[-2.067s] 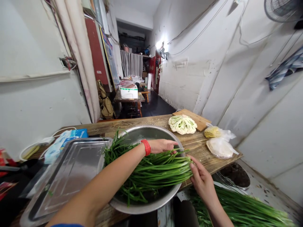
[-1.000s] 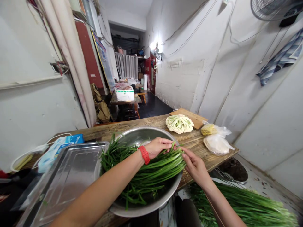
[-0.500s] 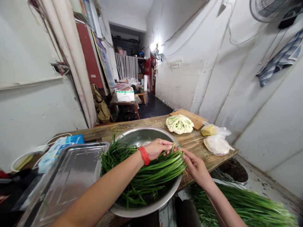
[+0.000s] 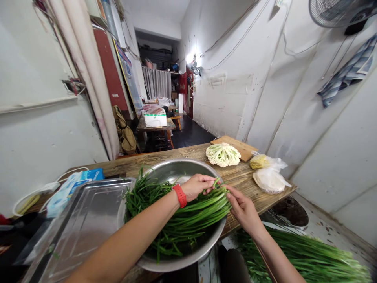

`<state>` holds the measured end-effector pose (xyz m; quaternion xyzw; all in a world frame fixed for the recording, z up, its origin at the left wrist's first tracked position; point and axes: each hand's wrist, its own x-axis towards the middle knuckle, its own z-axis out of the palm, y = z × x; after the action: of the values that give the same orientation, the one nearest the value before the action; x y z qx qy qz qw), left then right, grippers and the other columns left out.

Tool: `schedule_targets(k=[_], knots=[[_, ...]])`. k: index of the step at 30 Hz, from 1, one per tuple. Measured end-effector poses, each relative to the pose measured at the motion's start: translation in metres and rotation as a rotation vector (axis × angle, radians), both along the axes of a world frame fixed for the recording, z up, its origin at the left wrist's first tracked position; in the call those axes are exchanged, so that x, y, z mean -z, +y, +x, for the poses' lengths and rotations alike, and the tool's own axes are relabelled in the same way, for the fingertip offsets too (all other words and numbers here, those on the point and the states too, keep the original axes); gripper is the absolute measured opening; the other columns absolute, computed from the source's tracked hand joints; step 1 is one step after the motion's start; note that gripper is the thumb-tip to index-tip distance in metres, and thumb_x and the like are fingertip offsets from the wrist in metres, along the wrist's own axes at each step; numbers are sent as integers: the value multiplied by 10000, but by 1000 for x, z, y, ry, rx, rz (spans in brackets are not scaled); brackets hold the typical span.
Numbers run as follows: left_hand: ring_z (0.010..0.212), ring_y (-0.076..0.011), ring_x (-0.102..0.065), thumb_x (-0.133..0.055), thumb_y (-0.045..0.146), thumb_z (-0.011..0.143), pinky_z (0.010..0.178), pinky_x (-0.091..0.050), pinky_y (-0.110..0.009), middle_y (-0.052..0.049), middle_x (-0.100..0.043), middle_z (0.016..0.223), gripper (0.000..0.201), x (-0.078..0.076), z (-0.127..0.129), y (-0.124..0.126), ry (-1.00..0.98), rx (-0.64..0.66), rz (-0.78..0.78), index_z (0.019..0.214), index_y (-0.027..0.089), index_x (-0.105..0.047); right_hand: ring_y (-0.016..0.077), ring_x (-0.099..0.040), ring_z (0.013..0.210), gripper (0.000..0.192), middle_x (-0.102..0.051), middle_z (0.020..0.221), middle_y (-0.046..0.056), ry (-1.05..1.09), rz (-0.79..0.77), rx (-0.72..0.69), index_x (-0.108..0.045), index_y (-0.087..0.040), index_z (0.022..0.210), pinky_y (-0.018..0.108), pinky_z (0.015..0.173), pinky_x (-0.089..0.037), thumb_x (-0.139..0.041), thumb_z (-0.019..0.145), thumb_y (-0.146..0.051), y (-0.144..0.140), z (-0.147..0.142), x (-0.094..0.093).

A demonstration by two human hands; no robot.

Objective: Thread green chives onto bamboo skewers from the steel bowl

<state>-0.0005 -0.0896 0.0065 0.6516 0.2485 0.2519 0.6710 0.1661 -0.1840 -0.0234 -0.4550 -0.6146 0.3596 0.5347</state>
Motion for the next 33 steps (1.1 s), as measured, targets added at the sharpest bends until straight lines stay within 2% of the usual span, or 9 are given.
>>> schedule_targets(k=[3,7,10,20,28,33], knots=[[511,-58,-326,-579,393,727,482,-221,-212,22,-408,569,401,1,1,-1,-20,-20,0,968,75,-618,204,-494,1085,418,-549,1176,71,-4,15,17,-504,-195,1209,337,945,-370,-452,835,-376,0,-1,0],[504,-55,-316,-598,410,707,481,-216,-207,23,-404,570,385,0,1,-3,-72,17,-108,908,81,-611,206,-523,1048,434,-564,1155,77,18,1,15,-505,-192,1208,327,901,-411,-458,828,-395,0,-2,1],[502,-53,-311,-610,408,698,480,-212,-204,25,-397,576,373,-1,1,-4,-80,40,-149,891,88,-603,215,-513,1061,435,-569,1147,78,10,4,31,-523,-193,1193,343,923,-391,-472,816,-405,1,-2,2],[491,-42,-281,-591,376,727,469,-191,-202,28,-373,605,333,2,3,-5,-114,60,-186,887,84,-592,201,-545,1008,408,-569,1149,69,41,-1,29,-516,-205,1199,327,891,-415,-460,832,-375,-1,-1,6],[482,-31,-280,-599,377,718,449,-173,-192,25,-378,628,326,0,4,-6,-112,57,-245,866,88,-575,190,-511,1063,395,-554,1170,62,32,11,-9,-503,-204,1208,307,920,-392,-437,850,-358,0,0,4],[474,-28,-279,-597,373,713,439,-166,-186,29,-380,621,316,-1,5,-7,-85,33,-231,849,89,-568,195,-554,989,411,-570,1149,70,19,11,0,-508,-191,1207,308,867,-438,-442,844,-370,0,0,3]])
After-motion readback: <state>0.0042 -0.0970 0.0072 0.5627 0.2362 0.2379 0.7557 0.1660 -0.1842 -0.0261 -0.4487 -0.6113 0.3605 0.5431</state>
